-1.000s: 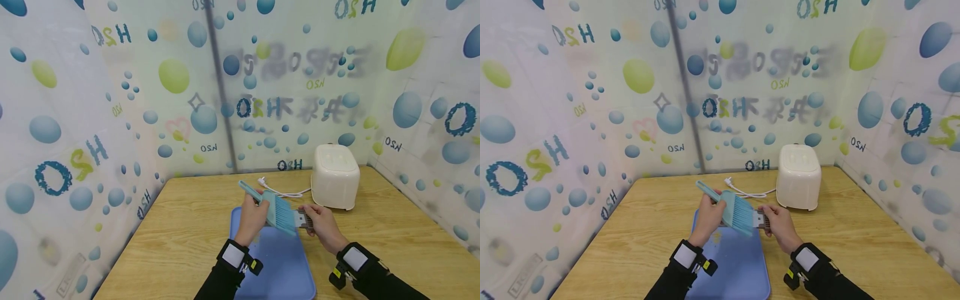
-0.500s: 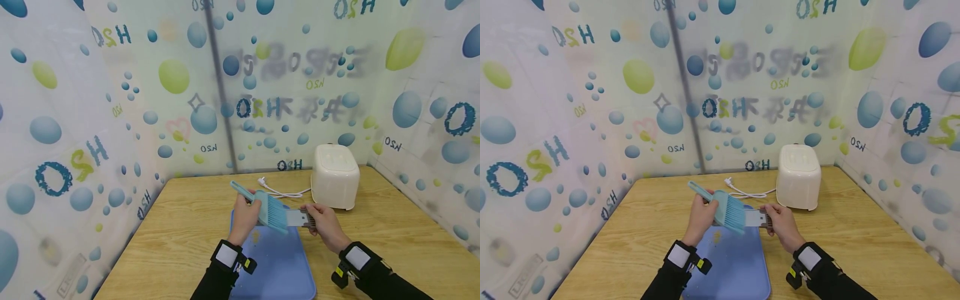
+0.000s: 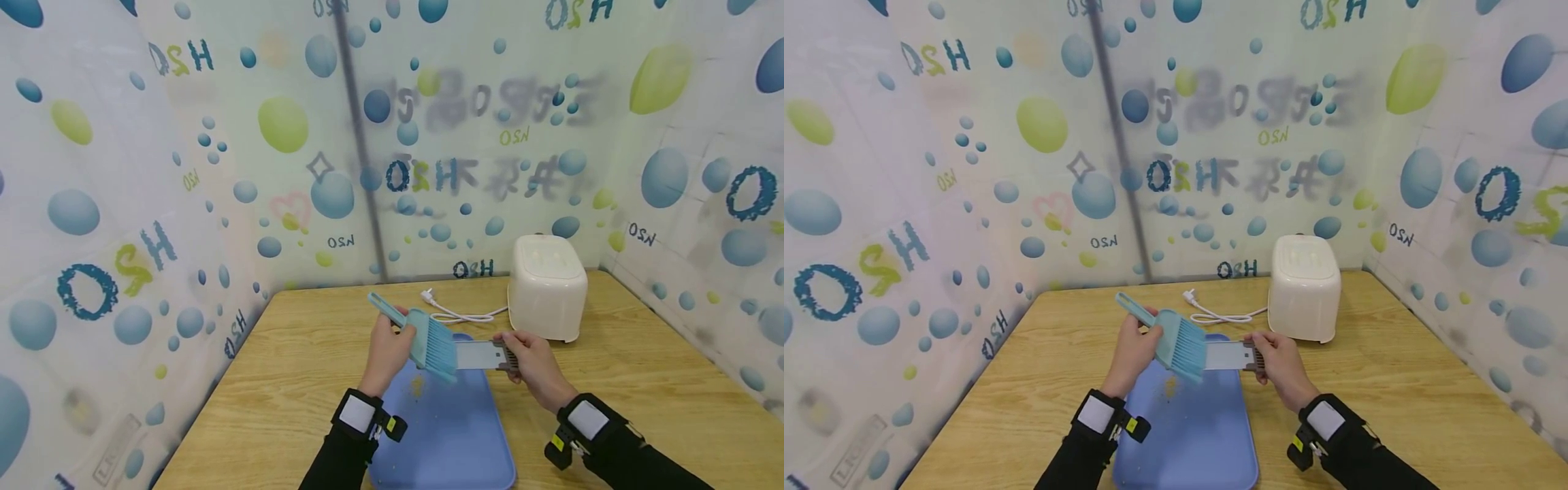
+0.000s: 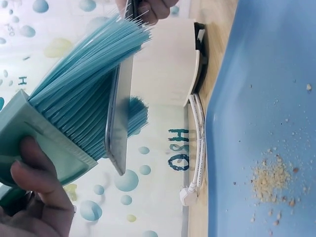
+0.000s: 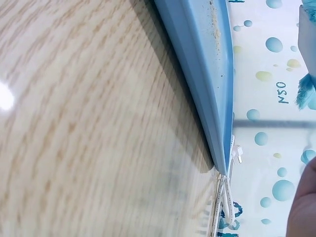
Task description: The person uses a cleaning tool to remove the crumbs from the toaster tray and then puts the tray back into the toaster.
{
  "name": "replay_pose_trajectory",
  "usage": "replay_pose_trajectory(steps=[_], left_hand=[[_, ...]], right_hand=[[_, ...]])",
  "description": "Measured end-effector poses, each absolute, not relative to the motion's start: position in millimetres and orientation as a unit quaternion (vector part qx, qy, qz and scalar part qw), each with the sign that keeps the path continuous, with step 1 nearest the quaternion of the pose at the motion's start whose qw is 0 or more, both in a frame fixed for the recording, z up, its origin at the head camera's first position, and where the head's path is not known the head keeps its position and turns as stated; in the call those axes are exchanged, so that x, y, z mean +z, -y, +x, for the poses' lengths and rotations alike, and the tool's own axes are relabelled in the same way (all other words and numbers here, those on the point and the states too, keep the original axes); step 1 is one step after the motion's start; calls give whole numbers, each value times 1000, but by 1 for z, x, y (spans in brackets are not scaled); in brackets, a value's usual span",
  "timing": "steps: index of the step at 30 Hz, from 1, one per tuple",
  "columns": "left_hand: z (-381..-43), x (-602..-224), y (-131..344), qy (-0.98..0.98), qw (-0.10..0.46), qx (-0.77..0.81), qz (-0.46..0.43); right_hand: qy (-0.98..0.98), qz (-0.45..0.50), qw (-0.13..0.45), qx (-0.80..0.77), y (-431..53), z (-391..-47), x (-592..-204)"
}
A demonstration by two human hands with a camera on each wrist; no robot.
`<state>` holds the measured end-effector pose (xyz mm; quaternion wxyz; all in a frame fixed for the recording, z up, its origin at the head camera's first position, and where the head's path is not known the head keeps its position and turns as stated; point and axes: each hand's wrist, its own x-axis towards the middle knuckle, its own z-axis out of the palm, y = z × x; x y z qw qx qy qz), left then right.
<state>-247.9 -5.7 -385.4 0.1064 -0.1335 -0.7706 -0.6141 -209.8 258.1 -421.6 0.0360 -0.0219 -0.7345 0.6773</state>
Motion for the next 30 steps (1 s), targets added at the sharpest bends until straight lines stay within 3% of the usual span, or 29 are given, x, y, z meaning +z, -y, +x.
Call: replay_pose_trajectory(steps=[30], left_hand=[[-253, -375, 31, 792, 88, -583, -160]], right_hand=[[739, -18, 19, 674, -266, -210, -427]])
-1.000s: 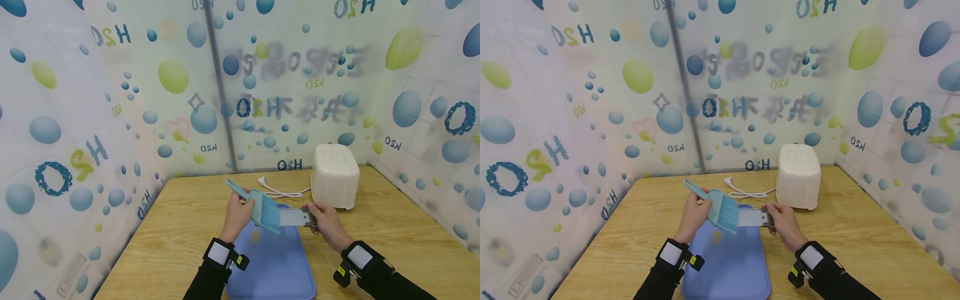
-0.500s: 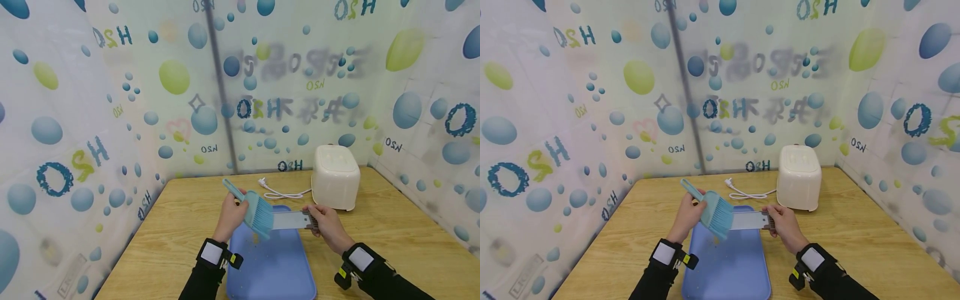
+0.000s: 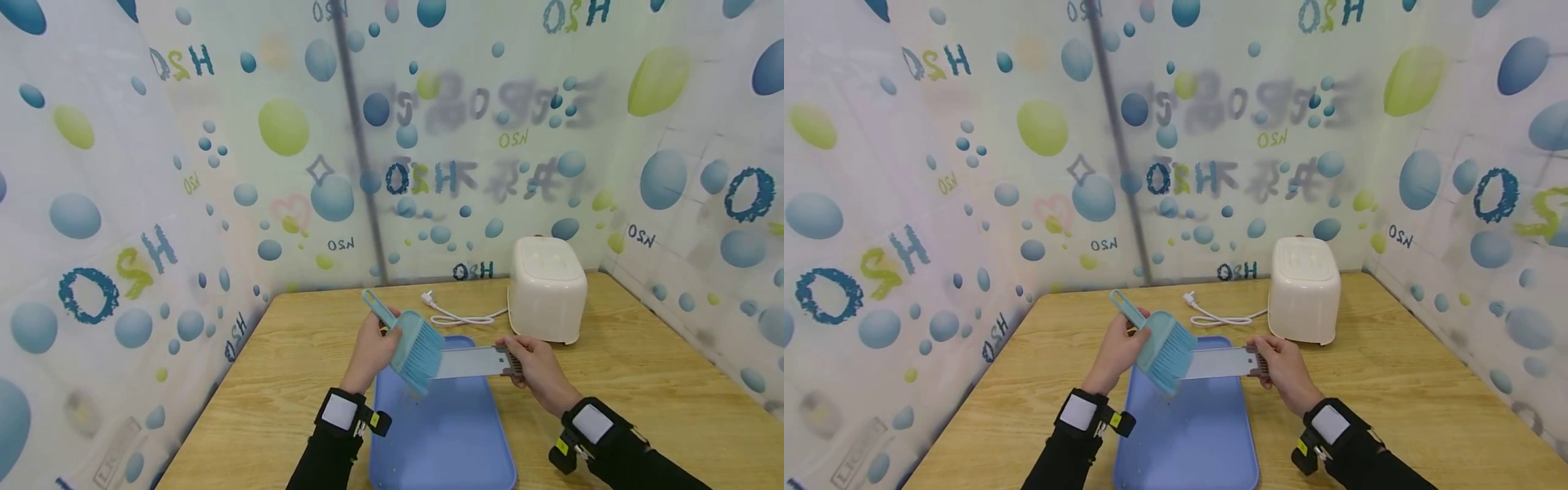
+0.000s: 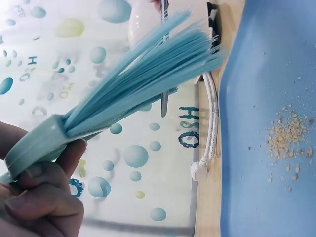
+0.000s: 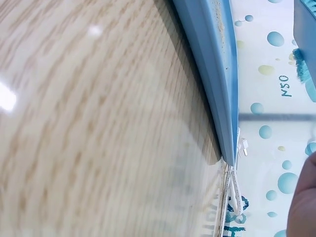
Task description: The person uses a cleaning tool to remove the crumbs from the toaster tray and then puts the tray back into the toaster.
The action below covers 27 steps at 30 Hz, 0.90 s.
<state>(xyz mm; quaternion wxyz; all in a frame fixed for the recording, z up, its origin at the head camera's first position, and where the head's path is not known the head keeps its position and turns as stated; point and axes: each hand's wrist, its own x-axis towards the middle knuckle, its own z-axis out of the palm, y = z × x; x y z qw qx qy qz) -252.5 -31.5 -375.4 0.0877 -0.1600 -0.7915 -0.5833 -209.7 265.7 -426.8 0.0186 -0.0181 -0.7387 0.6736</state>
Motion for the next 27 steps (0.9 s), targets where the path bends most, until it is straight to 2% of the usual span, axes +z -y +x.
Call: replay_pose_trajectory(steps=[13, 27], left_hand=[[-255, -374, 39, 796, 102, -563, -197], [-256, -370, 36, 804, 92, -544, -222]], right_hand=[[742, -27, 12, 670, -265, -209, -426], [743, -23, 3, 669, -268, -209, -429]])
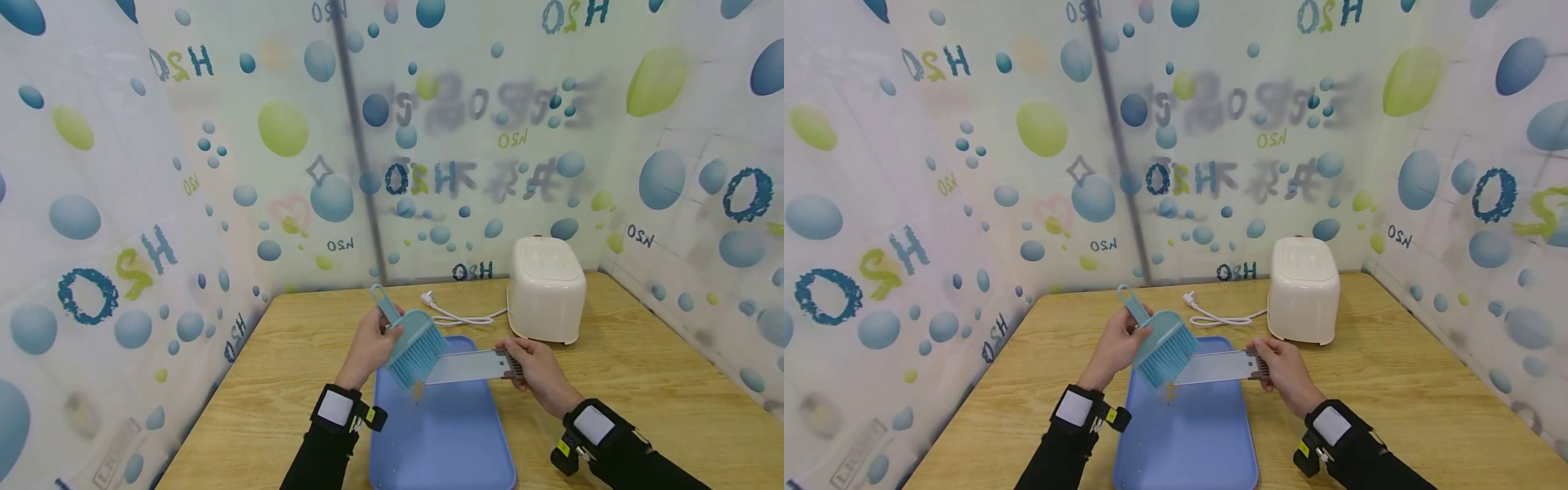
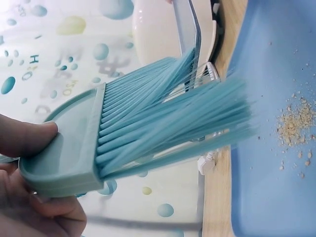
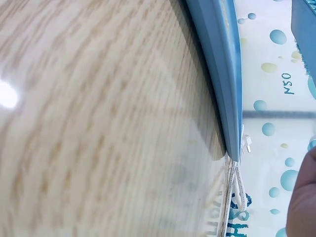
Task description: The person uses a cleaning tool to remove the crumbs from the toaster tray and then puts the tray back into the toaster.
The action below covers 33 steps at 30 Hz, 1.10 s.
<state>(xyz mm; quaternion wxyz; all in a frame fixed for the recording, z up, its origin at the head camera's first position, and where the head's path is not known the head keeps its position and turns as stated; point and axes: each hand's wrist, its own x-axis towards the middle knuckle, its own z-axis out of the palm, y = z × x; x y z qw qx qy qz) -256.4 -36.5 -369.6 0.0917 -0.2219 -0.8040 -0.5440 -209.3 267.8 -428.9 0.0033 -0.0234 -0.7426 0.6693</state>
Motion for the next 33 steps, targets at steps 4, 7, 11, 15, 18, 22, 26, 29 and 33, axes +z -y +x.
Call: replay_pose_trajectory(steps=[4, 7, 11, 15, 18, 22, 26, 29, 33], left_hand=[[-258, -370, 36, 806, 92, -537, -231], [-258, -369, 36, 806, 92, -534, -239], [-259, -368, 35, 804, 91, -531, -250], [-259, -367, 34, 802, 90, -529, -261], [-259, -366, 34, 800, 93, -529, -267], [-259, -365, 33, 798, 96, -530, -269], [-259, -365, 33, 796, 101, -535, -265], [-259, -365, 34, 794, 113, -540, -255], [-258, -364, 36, 791, 153, -547, -226]], right_hand=[[743, -23, -1, 668, -268, -209, -429], [743, -22, -3, 669, -268, -209, -430], [742, -20, -6, 671, -268, -209, -431], [741, -20, -8, 672, -268, -210, -431], [741, -19, -7, 672, -268, -209, -431], [742, -22, -7, 670, -268, -209, -431], [744, -27, -9, 668, -270, -210, -435], [745, -30, -9, 667, -273, -210, -437], [744, -35, -9, 667, -276, -210, -439]])
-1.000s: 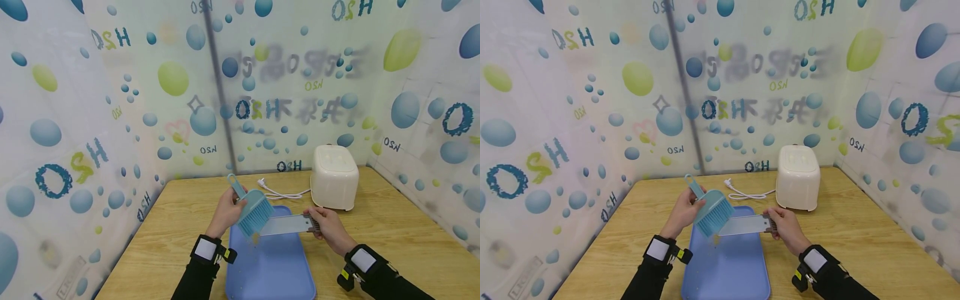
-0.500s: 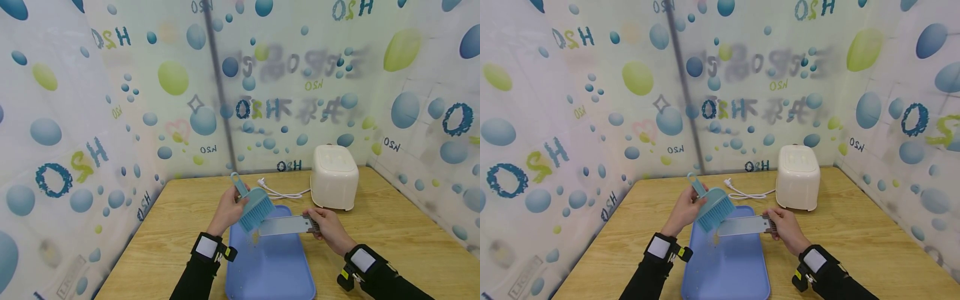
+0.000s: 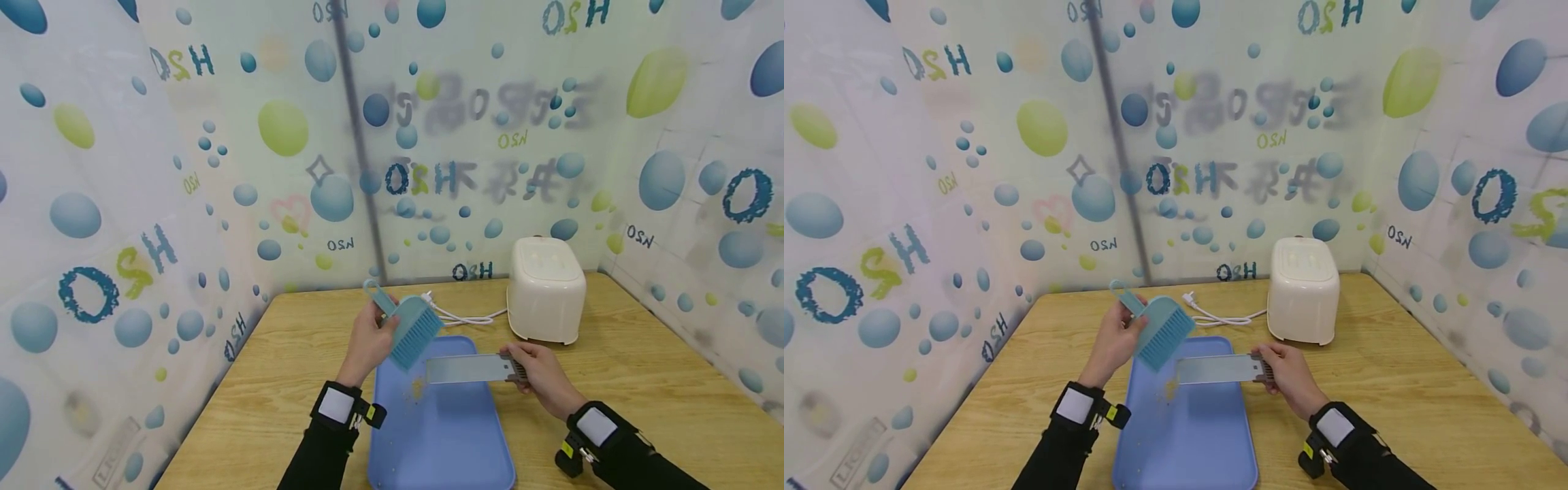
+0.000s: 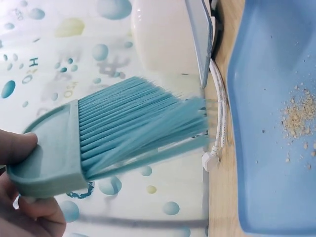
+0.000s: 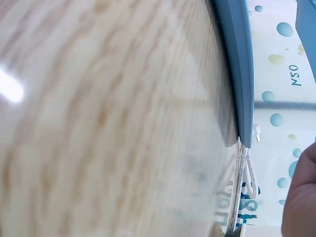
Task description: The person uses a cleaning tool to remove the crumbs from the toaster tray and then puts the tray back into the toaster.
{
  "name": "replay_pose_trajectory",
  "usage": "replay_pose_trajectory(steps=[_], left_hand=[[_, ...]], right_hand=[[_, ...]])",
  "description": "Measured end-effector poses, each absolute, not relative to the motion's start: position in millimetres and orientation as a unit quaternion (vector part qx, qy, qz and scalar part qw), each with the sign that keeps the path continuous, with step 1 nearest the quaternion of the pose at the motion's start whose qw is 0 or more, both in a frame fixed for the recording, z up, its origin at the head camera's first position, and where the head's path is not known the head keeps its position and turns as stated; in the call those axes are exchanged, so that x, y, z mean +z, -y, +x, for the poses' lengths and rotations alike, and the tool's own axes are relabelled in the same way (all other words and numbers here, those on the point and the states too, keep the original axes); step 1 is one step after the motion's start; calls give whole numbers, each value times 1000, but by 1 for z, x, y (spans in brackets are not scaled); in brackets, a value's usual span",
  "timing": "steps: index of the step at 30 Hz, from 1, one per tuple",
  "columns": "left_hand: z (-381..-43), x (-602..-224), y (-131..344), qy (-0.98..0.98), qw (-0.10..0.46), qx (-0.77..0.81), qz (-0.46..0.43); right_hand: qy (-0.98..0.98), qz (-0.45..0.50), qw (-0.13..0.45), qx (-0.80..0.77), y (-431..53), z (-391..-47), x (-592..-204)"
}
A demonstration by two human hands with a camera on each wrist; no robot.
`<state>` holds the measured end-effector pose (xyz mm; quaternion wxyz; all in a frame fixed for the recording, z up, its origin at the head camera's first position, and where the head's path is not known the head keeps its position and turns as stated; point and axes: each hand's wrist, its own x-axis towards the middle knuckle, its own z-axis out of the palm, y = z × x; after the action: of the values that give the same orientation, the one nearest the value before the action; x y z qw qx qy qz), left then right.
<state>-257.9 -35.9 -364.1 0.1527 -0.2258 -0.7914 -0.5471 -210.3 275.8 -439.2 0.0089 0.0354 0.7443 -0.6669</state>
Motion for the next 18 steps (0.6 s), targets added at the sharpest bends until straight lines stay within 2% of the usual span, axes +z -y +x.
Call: replay_pose_trajectory(steps=[3, 6, 12, 18], left_hand=[[-257, -362, 37, 780, 194, -561, -200], [-258, -359, 37, 744, 209, -609, -176], [-258, -357, 30, 658, 181, -722, -116], [-255, -357, 14, 611, 159, -769, -102]], right_hand=[[-743, 38, 6, -668, -277, -211, -439], [-744, 37, 2, -667, -275, -211, -436], [-746, 44, -9, -665, -264, -211, -428], [-740, 46, -26, -671, -252, -215, -424]])
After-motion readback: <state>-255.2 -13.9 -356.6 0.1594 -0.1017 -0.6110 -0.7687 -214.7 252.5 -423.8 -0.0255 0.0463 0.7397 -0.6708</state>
